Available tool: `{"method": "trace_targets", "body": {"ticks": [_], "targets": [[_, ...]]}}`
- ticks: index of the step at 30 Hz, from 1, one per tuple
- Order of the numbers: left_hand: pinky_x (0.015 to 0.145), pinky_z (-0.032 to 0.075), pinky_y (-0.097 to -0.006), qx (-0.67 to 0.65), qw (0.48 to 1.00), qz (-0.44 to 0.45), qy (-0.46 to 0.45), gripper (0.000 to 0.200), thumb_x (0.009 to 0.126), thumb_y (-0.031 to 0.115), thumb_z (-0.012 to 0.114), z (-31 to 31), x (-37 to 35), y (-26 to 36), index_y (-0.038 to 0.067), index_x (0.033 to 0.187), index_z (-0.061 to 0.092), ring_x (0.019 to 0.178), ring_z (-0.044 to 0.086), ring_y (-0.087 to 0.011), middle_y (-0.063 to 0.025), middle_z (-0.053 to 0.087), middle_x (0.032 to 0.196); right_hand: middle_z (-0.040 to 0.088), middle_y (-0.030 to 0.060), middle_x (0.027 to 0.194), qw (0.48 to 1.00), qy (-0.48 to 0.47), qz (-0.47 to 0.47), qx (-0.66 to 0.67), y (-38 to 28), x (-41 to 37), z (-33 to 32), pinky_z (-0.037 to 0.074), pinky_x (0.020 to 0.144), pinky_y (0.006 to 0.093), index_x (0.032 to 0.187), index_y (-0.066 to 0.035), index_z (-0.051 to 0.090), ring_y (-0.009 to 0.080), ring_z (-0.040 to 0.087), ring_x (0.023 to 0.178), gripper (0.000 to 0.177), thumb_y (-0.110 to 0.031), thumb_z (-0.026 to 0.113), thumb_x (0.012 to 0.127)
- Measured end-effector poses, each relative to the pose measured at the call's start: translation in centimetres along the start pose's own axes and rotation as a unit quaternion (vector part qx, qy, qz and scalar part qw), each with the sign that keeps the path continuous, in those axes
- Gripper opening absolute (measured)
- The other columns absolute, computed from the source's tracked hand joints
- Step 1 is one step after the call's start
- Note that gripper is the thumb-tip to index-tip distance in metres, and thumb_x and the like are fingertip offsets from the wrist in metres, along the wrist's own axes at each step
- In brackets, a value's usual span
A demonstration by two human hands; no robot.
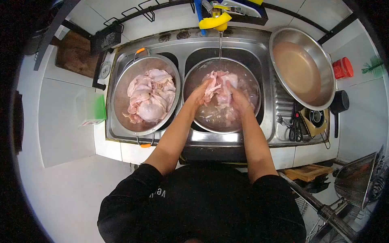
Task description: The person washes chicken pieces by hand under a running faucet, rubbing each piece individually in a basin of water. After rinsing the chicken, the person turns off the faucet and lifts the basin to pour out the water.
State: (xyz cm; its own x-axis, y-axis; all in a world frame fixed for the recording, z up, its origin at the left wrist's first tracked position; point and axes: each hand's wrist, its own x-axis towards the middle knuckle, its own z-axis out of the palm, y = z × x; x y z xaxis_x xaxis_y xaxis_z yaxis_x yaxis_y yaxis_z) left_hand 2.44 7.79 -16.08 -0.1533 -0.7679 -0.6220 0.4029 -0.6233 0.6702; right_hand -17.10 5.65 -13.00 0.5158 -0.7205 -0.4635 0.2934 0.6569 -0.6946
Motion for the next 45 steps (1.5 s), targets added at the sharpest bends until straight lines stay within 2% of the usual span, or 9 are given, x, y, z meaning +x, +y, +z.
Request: {"method": "trace_targets", "body": {"ticks": [10, 12, 16, 21, 27, 33, 38, 43, 45], "targets": [[0.04, 0.048, -0.0292, -0.19, 0.978, 0.085, -0.024, 0.055, 0.084, 0.058, 0.044, 4.2, -4.5, 2.2, 0.01, 0.108, 0.058, 0.054, 0.057, -0.0186, -0.0096, 0.063, 0.082, 0.059, 0.0101, 0.108, 0.992, -0.004, -0.11, 0.065, -4.6, 0.4, -0.5, 0.045, 0.085, 0.0339, 0.124, -0.003, 0.046, 0.0216, 0.058, 0.095, 0.08, -0.066, 0.053, 0.075], [0.046, 0.049, -0.0316, -0.113, 0.99, 0.076, 0.04, 0.058, 0.084, 0.059, 0.044, 4.2, -4.7, 2.5, 0.009, 0.11, 0.057, 0.06, 0.058, -0.019, -0.0102, 0.063, 0.087, 0.05, 0.0155, 0.121, 0.961, 0.15, 0.118, -0.201, -4.4, 1.8, -4.3, 0.048, 0.082, 0.032, 0.128, -0.005, 0.041, 0.0219, 0.053, 0.108, 0.073, -0.054, 0.06, 0.078], [0.061, 0.049, -0.033, -0.064, 0.992, 0.035, 0.104, 0.062, 0.084, 0.06, 0.043, 4.3, -4.7, 1.9, 0.006, 0.109, 0.058, 0.073, 0.06, -0.0191, -0.0092, 0.062, 0.093, 0.037, 0.0214, 0.133, 0.923, 0.129, -0.037, -0.361, -2.7, 1.6, -3.0, 0.04, 0.095, 0.0396, 0.133, 0.0, 0.03, 0.0291, 0.044, 0.118, 0.08, -0.045, 0.066, 0.077], [0.061, 0.049, -0.0315, 0.028, 0.983, 0.048, 0.173, 0.047, 0.084, 0.046, 0.053, -1.1, 1.6, -2.3, 0.005, 0.106, 0.06, 0.069, 0.06, -0.0193, -0.0077, 0.063, 0.087, 0.039, 0.0281, 0.13, 0.674, 0.323, -0.118, -0.654, 0.5, 1.4, -0.3, 0.034, 0.099, 0.0444, 0.133, 0.003, 0.025, 0.0375, 0.041, 0.12, 0.082, -0.033, 0.068, 0.073], [0.095, 0.038, -0.0336, 0.398, 0.724, 0.419, 0.377, 0.065, 0.077, 0.045, 0.06, 1.4, -1.2, -3.0, -0.002, 0.121, 0.05, 0.113, 0.05, -0.0349, -0.0269, 0.05, 0.121, 0.058, 0.0265, 0.102, 0.691, 0.281, -0.092, -0.66, -3.2, 2.2, -1.1, 0.046, 0.085, 0.0396, 0.114, 0.001, 0.052, 0.0351, 0.059, 0.096, 0.047, -0.028, 0.06, 0.078], [0.102, 0.029, -0.0366, 0.039, 0.995, 0.086, -0.027, 0.076, 0.081, 0.058, 0.05, 8.0, -4.3, 3.3, 0.007, 0.136, 0.034, 0.125, 0.035, -0.0303, -0.0168, 0.035, 0.138, 0.066, 0.0141, 0.081, 0.874, 0.21, -0.175, -0.402, -7.2, -1.9, 5.6, 0.048, 0.067, 0.0333, 0.102, -0.002, 0.063, 0.0271, 0.064, 0.07, 0.031, -0.026, 0.058, 0.083], [0.081, 0.045, -0.0395, -0.124, 0.987, 0.074, -0.068, 0.049, 0.08, 0.042, 0.061, 6.4, -2.3, 5.9, 0.008, 0.115, 0.051, 0.097, 0.055, -0.0231, -0.0104, 0.056, 0.109, 0.046, 0.0202, 0.129, 0.825, 0.133, -0.293, -0.465, -2.8, -1.5, 9.5, 0.033, 0.1, 0.0347, 0.129, -0.002, 0.043, 0.028, 0.043, 0.122, 0.048, -0.031, 0.048, 0.091], [0.072, 0.049, -0.0356, -0.165, 0.973, 0.158, 0.037, 0.031, 0.085, 0.022, 0.056, 7.0, -3.1, 6.2, 0.005, 0.112, 0.054, 0.088, 0.059, -0.0206, -0.0083, 0.061, 0.098, 0.034, 0.0214, 0.137, 0.734, 0.218, -0.313, -0.562, -3.8, 3.2, 7.8, 0.02, 0.107, 0.0394, 0.137, -0.002, 0.027, 0.0349, 0.031, 0.128, 0.072, -0.056, 0.02, 0.09], [0.07, 0.051, -0.0335, -0.142, 0.967, 0.212, -0.025, 0.033, 0.084, 0.021, 0.058, 7.7, -5.4, 7.2, 0.005, 0.112, 0.053, 0.084, 0.061, -0.021, -0.0082, 0.062, 0.098, 0.037, 0.0194, 0.136, 0.877, 0.191, -0.239, -0.37, -5.8, 5.7, 5.5, 0.023, 0.106, 0.0389, 0.135, -0.002, 0.032, 0.0331, 0.036, 0.126, 0.069, -0.055, 0.027, 0.091]]}}
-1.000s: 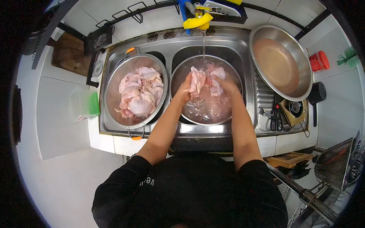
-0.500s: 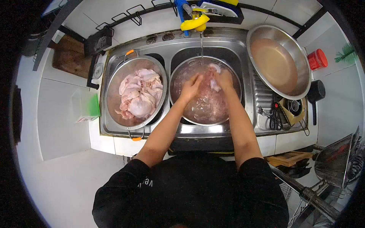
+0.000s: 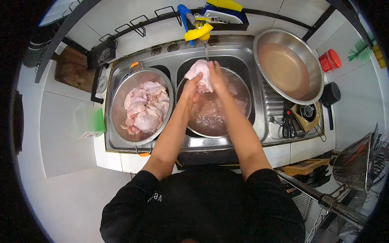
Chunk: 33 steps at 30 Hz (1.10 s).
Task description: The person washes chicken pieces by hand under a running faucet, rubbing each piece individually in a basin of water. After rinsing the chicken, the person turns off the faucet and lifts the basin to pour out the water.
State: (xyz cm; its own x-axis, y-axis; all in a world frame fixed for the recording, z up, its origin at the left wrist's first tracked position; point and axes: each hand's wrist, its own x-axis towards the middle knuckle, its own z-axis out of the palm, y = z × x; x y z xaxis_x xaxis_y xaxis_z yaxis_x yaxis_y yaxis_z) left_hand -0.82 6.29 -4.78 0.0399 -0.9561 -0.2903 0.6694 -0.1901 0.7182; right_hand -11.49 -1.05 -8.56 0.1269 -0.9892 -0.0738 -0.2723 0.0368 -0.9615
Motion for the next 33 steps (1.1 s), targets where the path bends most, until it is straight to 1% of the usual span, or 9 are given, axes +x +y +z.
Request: {"method": "trace_targets", "body": {"ticks": [2, 5, 8, 13, 20, 22, 28, 31, 33], "targets": [[0.057, 0.05, -0.0259, -0.007, 1.0, -0.016, -0.018, 0.024, 0.085, 0.013, 0.054, 1.1, -1.1, 2.4, 0.001, 0.106, 0.055, 0.073, 0.062, -0.0138, -0.0092, 0.062, 0.095, 0.044, 0.0165, 0.131, 0.983, -0.067, 0.046, 0.164, -4.4, -1.1, -2.3, 0.03, 0.102, 0.0393, 0.132, -0.003, 0.037, 0.0295, 0.044, 0.119, 0.069, -0.056, 0.036, 0.089], [0.055, 0.05, -0.0244, -0.009, 0.987, -0.15, -0.054, 0.026, 0.083, 0.012, 0.057, 1.0, -0.6, 4.6, 0.0, 0.106, 0.055, 0.07, 0.062, -0.0141, -0.0096, 0.064, 0.093, 0.052, 0.0132, 0.122, 0.85, -0.243, 0.222, 0.411, -5.8, -0.7, -4.7, 0.042, 0.091, 0.0363, 0.127, -0.003, 0.043, 0.0241, 0.052, 0.108, 0.064, -0.051, 0.052, 0.085], [0.058, 0.05, -0.0261, 0.226, 0.974, -0.003, -0.018, 0.03, 0.081, 0.011, 0.059, -0.3, 2.6, 4.0, -0.002, 0.108, 0.054, 0.073, 0.062, -0.0158, -0.0106, 0.063, 0.095, 0.055, 0.011, 0.118, 0.924, -0.289, 0.02, 0.251, -6.0, 0.1, -4.5, 0.044, 0.088, 0.0347, 0.122, -0.003, 0.047, 0.0251, 0.055, 0.102, 0.053, -0.036, 0.061, 0.083], [0.06, 0.047, -0.0258, 0.334, 0.927, 0.157, 0.07, 0.036, 0.088, 0.025, 0.057, -1.4, 6.1, 2.5, -0.002, 0.111, 0.052, 0.073, 0.057, -0.0132, -0.0079, 0.061, 0.091, 0.065, 0.0149, 0.084, 0.992, 0.028, -0.114, 0.038, -4.7, 4.0, -2.6, 0.047, 0.069, 0.0315, 0.098, 0.002, 0.061, 0.0207, 0.062, 0.076, 0.034, -0.027, 0.064, 0.08], [0.072, 0.049, -0.0345, 0.206, 0.973, -0.02, 0.098, 0.049, 0.091, 0.038, 0.05, 0.1, 6.0, 1.1, 0.001, 0.122, 0.043, 0.082, 0.057, -0.0215, -0.013, 0.056, 0.105, 0.066, 0.0119, 0.078, 0.995, 0.095, -0.012, 0.007, -8.6, 2.3, -3.5, 0.047, 0.069, 0.0298, 0.092, 0.0, 0.065, 0.0187, 0.061, 0.074, 0.037, -0.036, 0.06, 0.083], [0.077, 0.048, -0.0392, 0.074, 0.995, -0.046, 0.049, 0.06, 0.088, 0.043, 0.053, 2.1, 4.9, 2.4, 0.0, 0.126, 0.038, 0.094, 0.056, -0.027, -0.0176, 0.052, 0.113, 0.065, 0.0086, 0.085, 0.976, 0.011, 0.086, 0.202, -7.9, 2.2, -3.3, 0.046, 0.071, 0.0282, 0.099, -0.002, 0.064, 0.0167, 0.06, 0.079, 0.036, -0.035, 0.057, 0.086], [0.08, 0.044, -0.0367, 0.369, 0.873, 0.263, 0.182, 0.057, 0.085, 0.045, 0.054, 4.3, 5.9, 2.6, -0.007, 0.109, 0.052, 0.095, 0.058, -0.0298, -0.0183, 0.061, 0.101, 0.061, 0.0109, 0.102, 0.953, -0.057, -0.061, 0.292, -7.6, 0.9, -1.7, 0.045, 0.076, 0.0292, 0.111, -0.001, 0.056, 0.0179, 0.058, 0.088, 0.034, -0.027, 0.055, 0.088], [0.08, 0.043, -0.0365, 0.376, 0.862, 0.26, 0.218, 0.062, 0.09, 0.048, 0.042, 6.8, 4.9, 3.1, -0.011, 0.104, 0.054, 0.096, 0.059, -0.0291, -0.0213, 0.062, 0.096, 0.062, 0.0175, 0.099, 0.968, 0.143, -0.12, 0.165, -6.8, 1.9, -0.7, 0.044, 0.08, 0.0304, 0.108, 0.002, 0.058, 0.021, 0.058, 0.09, 0.039, -0.031, 0.056, 0.087], [0.078, 0.044, -0.0355, 0.276, 0.917, 0.207, 0.2, 0.062, 0.092, 0.047, 0.036, 6.5, 5.4, 2.6, -0.01, 0.108, 0.053, 0.091, 0.059, -0.0262, -0.0184, 0.061, 0.099, 0.061, 0.0205, 0.099, 0.986, 0.111, -0.044, 0.112, -7.9, 1.9, -2.3, 0.043, 0.082, 0.0316, 0.106, 0.004, 0.058, 0.0234, 0.058, 0.092, 0.044, -0.035, 0.056, 0.086]]}}
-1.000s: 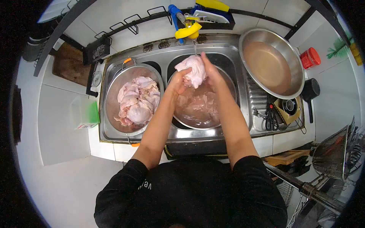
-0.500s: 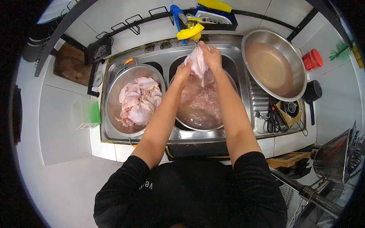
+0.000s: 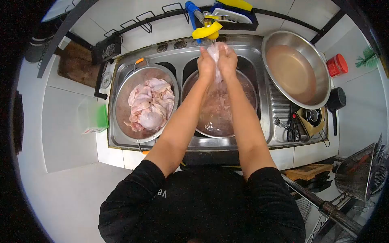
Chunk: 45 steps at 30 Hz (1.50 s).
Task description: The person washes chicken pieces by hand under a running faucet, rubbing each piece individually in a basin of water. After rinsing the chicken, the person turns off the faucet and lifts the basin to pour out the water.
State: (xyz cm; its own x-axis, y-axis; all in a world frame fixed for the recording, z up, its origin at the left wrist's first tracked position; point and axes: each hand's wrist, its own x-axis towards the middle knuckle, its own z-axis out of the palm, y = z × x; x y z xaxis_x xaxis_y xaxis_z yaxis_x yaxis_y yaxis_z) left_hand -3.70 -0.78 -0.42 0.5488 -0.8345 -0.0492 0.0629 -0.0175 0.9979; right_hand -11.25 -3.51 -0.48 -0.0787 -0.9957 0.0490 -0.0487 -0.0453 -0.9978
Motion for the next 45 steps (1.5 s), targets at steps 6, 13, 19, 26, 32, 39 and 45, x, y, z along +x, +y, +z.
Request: {"method": "trace_targets", "body": {"ticks": [6, 13, 19, 26, 32, 39, 45], "targets": [[0.083, 0.045, -0.0355, -0.044, 0.952, -0.262, -0.153, 0.07, 0.091, 0.057, 0.029, -3.3, -0.9, -1.3, -0.004, 0.118, 0.05, 0.097, 0.057, -0.0236, -0.0141, 0.058, 0.108, 0.059, 0.0267, 0.105, 0.976, -0.052, 0.203, -0.06, -1.5, 2.7, -1.3, 0.04, 0.088, 0.0355, 0.106, 0.011, 0.057, 0.0303, 0.056, 0.101, 0.083, -0.066, 0.035, 0.084], [0.077, 0.044, -0.031, -0.014, 0.952, -0.095, -0.291, 0.064, 0.079, 0.053, 0.061, -5.0, 1.5, -1.2, -0.004, 0.109, 0.057, 0.087, 0.058, -0.0177, -0.0104, 0.062, 0.098, 0.066, 0.0156, 0.083, 0.946, -0.281, -0.086, -0.133, -2.4, 2.6, -0.3, 0.046, 0.069, 0.0357, 0.095, 0.005, 0.063, 0.0228, 0.062, 0.076, 0.064, -0.055, 0.042, 0.087], [0.081, 0.047, -0.033, -0.117, 0.958, -0.131, -0.226, 0.046, 0.088, 0.039, 0.055, -3.8, 1.2, -1.6, 0.002, 0.116, 0.051, 0.097, 0.057, -0.0196, -0.0101, 0.058, 0.108, 0.061, 0.0184, 0.102, 0.946, -0.051, -0.184, -0.261, 1.4, -0.4, 0.6, 0.045, 0.08, 0.0402, 0.112, -0.006, 0.056, 0.0306, 0.059, 0.096, 0.052, -0.049, 0.051, 0.083], [0.09, 0.044, -0.0363, -0.408, 0.876, -0.152, -0.207, 0.038, 0.094, 0.032, 0.041, -3.1, -2.2, -2.3, 0.008, 0.125, 0.04, 0.103, 0.055, -0.0197, -0.0068, 0.054, 0.117, 0.06, 0.0133, 0.099, 0.98, -0.007, 0.081, 0.184, 1.0, -3.6, 0.9, 0.047, 0.075, 0.0312, 0.112, 0.006, 0.05, 0.02, 0.059, 0.088, 0.057, -0.037, 0.065, 0.079], [0.098, 0.038, -0.0381, -0.454, 0.845, -0.16, -0.236, 0.041, 0.094, 0.035, 0.04, -4.2, -5.0, -2.9, 0.01, 0.126, 0.04, 0.114, 0.048, -0.0219, -0.0066, 0.051, 0.123, 0.061, 0.0093, 0.071, 0.986, 0.042, 0.127, 0.104, 4.7, 1.7, -1.0, 0.044, 0.058, 0.0305, 0.077, 0.004, 0.063, 0.0161, 0.054, 0.061, 0.044, -0.038, 0.056, 0.087], [0.101, 0.035, -0.0436, -0.455, 0.833, -0.195, -0.247, 0.045, 0.093, 0.034, 0.043, -5.3, -3.1, -3.9, 0.006, 0.128, 0.039, 0.12, 0.043, -0.0248, -0.0105, 0.046, 0.13, 0.062, 0.01, 0.082, 0.984, -0.087, 0.154, -0.02, 0.1, 0.0, -1.3, 0.043, 0.071, 0.032, 0.09, 0.001, 0.065, 0.0182, 0.056, 0.073, 0.063, -0.058, 0.044, 0.086], [0.098, 0.038, -0.0435, -0.432, 0.844, -0.196, -0.249, 0.04, 0.09, 0.025, 0.049, -4.9, -1.3, -0.4, 0.005, 0.124, 0.042, 0.113, 0.05, -0.0262, -0.0106, 0.051, 0.124, 0.056, 0.0103, 0.117, 0.851, -0.269, 0.375, 0.249, -1.7, -2.6, -2.5, 0.045, 0.087, 0.0401, 0.125, -0.003, 0.044, 0.024, 0.055, 0.105, 0.066, -0.057, 0.041, 0.088]]}}
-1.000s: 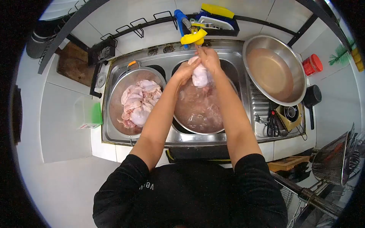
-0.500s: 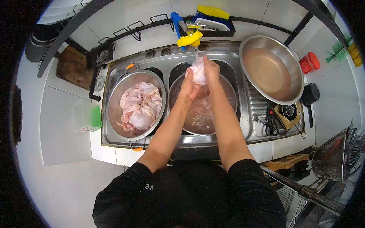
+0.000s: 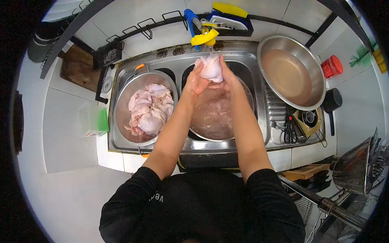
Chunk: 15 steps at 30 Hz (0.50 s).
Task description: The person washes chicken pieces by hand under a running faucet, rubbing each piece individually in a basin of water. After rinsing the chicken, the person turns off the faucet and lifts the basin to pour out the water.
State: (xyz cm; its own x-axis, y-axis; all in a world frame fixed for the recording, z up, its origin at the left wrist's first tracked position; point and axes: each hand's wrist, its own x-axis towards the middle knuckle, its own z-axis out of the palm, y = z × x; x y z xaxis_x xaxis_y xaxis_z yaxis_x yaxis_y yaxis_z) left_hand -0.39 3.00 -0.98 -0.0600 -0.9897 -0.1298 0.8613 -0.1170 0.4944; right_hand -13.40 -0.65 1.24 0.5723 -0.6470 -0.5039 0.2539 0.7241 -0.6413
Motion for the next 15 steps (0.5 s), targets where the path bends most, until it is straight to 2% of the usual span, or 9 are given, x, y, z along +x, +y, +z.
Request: {"method": "trace_targets", "body": {"ticks": [2, 3, 5, 6, 9, 11, 12, 14, 15], "targets": [[0.097, 0.037, -0.0448, 0.048, 0.998, 0.026, -0.027, 0.039, 0.09, 0.021, 0.048, 0.0, 0.0, -0.3, 0.003, 0.124, 0.042, 0.114, 0.049, -0.0264, -0.0128, 0.051, 0.121, 0.057, 0.0105, 0.115, 0.999, 0.028, -0.039, 0.007, 0.1, 1.7, -0.9, 0.048, 0.083, 0.0399, 0.126, -0.003, 0.042, 0.0233, 0.057, 0.101, 0.058, -0.046, 0.051, 0.088], [0.097, 0.037, -0.0448, 0.048, 0.998, 0.024, -0.026, 0.039, 0.09, 0.021, 0.048, -1.0, 0.3, -0.4, 0.003, 0.124, 0.042, 0.114, 0.049, -0.0264, -0.0128, 0.051, 0.121, 0.058, 0.0105, 0.112, 0.985, 0.06, -0.156, -0.042, 0.0, 4.1, -2.6, 0.049, 0.08, 0.037, 0.124, -0.003, 0.043, 0.0218, 0.058, 0.098, 0.053, -0.039, 0.055, 0.087], [0.096, 0.038, -0.0397, 0.207, 0.972, -0.031, 0.103, 0.042, 0.089, 0.023, 0.05, -3.6, 0.9, -0.3, 0.0, 0.123, 0.042, 0.112, 0.05, -0.0246, -0.0149, 0.051, 0.12, 0.062, 0.0088, 0.098, 0.938, 0.134, -0.301, -0.108, -0.9, 3.9, -2.3, 0.049, 0.069, 0.0292, 0.112, -0.001, 0.053, 0.016, 0.06, 0.081, 0.036, -0.022, 0.063, 0.084], [0.096, 0.038, -0.0397, 0.209, 0.972, -0.032, 0.104, 0.042, 0.089, 0.023, 0.05, -3.1, 0.6, -0.1, 0.0, 0.123, 0.042, 0.112, 0.05, -0.0246, -0.0149, 0.051, 0.12, 0.062, 0.0088, 0.098, 0.938, 0.134, -0.3, -0.106, -0.8, 4.3, -2.6, 0.049, 0.069, 0.0292, 0.112, -0.001, 0.053, 0.016, 0.06, 0.081, 0.036, -0.022, 0.063, 0.084], [0.091, 0.039, -0.0323, 0.33, 0.918, 0.009, 0.22, 0.052, 0.088, 0.034, 0.053, -1.8, 0.4, -0.8, -0.004, 0.122, 0.043, 0.105, 0.052, -0.0205, -0.0148, 0.052, 0.118, 0.065, 0.0046, 0.076, 0.911, 0.134, -0.273, -0.279, -1.7, 1.9, -0.5, 0.045, 0.064, 0.0246, 0.083, 0.001, 0.068, 0.0109, 0.055, 0.068, 0.027, -0.026, 0.065, 0.083], [0.081, 0.042, -0.0275, 0.379, 0.911, 0.146, 0.066, 0.053, 0.087, 0.038, 0.055, -1.8, 1.6, -1.8, -0.006, 0.116, 0.05, 0.089, 0.055, -0.0155, -0.0113, 0.058, 0.106, 0.065, 0.0047, 0.076, 0.913, 0.133, -0.264, -0.281, -1.0, 3.3, -1.1, 0.045, 0.064, 0.0245, 0.084, 0.001, 0.068, 0.0111, 0.056, 0.068, 0.028, -0.027, 0.064, 0.083], [0.081, 0.042, -0.0275, 0.378, 0.912, 0.148, 0.067, 0.053, 0.087, 0.038, 0.055, -1.4, 1.8, -1.9, -0.006, 0.116, 0.05, 0.089, 0.055, -0.0155, -0.0113, 0.058, 0.106, 0.065, 0.0048, 0.076, 0.916, 0.132, -0.254, -0.282, -0.9, 3.5, -1.1, 0.045, 0.064, 0.0243, 0.085, 0.001, 0.068, 0.0114, 0.056, 0.068, 0.03, -0.028, 0.063, 0.084], [0.063, 0.045, -0.03, 0.458, 0.859, 0.178, 0.14, 0.043, 0.086, 0.035, 0.057, -0.6, 2.1, -2.2, -0.007, 0.095, 0.061, 0.068, 0.055, -0.014, -0.0084, 0.062, 0.078, 0.065, 0.006, 0.082, 0.908, 0.162, -0.228, -0.311, -0.6, 3.7, -1.5, 0.045, 0.067, 0.0252, 0.095, 0.002, 0.065, 0.0112, 0.056, 0.074, 0.034, -0.031, 0.06, 0.086], [0.06, 0.044, -0.0302, 0.453, 0.837, 0.253, 0.174, 0.039, 0.087, 0.032, 0.057, -0.3, 2.6, -2.3, -0.006, 0.082, 0.062, 0.064, 0.053, -0.0122, -0.0077, 0.062, 0.069, 0.064, 0.0064, 0.086, 0.914, 0.13, -0.269, -0.276, 0.1, 4.0, -1.7, 0.045, 0.07, 0.0254, 0.1, 0.002, 0.062, 0.0114, 0.056, 0.078, 0.036, -0.031, 0.059, 0.086]]}}
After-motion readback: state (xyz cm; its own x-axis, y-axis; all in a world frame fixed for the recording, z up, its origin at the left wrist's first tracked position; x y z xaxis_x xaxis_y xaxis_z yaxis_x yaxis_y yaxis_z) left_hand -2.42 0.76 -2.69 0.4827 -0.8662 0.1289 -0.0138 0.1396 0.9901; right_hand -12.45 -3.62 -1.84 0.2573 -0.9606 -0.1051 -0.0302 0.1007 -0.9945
